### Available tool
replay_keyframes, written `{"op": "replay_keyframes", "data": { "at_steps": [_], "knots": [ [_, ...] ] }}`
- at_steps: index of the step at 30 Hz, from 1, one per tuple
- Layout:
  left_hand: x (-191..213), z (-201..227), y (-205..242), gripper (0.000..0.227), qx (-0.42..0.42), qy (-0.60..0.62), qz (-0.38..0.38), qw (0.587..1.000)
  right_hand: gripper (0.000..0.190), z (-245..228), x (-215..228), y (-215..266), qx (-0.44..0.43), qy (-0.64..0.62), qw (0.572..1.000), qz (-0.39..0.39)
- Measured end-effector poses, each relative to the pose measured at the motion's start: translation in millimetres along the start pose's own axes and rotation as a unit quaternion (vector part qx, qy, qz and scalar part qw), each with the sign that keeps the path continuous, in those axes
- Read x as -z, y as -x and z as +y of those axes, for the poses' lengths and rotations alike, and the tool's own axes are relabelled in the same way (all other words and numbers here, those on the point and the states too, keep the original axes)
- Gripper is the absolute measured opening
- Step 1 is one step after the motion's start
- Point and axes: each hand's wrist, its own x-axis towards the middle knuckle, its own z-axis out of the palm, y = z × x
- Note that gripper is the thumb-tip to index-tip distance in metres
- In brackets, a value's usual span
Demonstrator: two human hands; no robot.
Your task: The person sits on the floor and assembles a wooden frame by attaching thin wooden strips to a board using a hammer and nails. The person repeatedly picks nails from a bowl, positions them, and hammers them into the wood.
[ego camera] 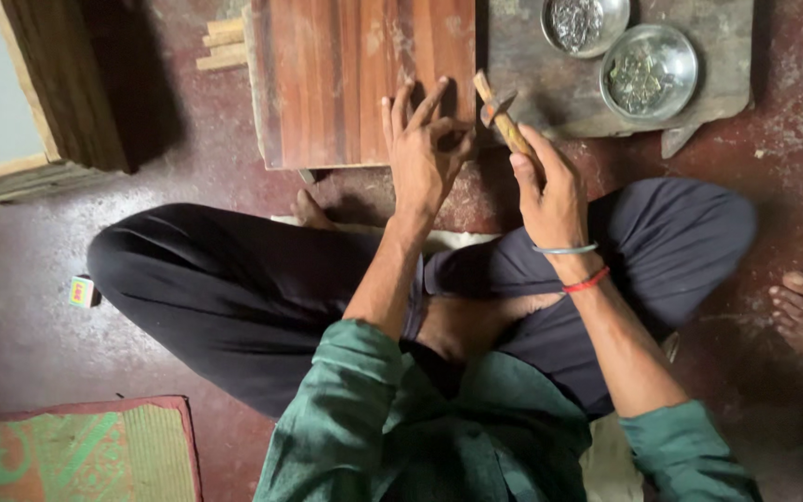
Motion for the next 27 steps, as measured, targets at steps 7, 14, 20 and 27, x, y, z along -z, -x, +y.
{"op": "replay_keyframes", "data": {
  "at_steps": [7,14,20,27],
  "knots": [
    [-3,-1,-2,0.011,0.023,-0.004,0.000,1.000,0.037,-12,-11,2,-0.008,0.015,1.000,0.002],
    [-2,-2,-1,0.009,0.018,-0.019,-0.010,1.000,0.038,-21,-15,5,-0.020,0.035,0.999,0.016],
    [3,5,0,0.011,0.022,-0.014,-0.008,1.000,0.038,-28,-19,8,-0.051,0.033,0.998,0.032],
    [6,9,3,0.009,0.022,-0.007,0.007,1.000,0.038,-32,-26,9,-0.049,0.032,0.997,0.040]
  ]
}}
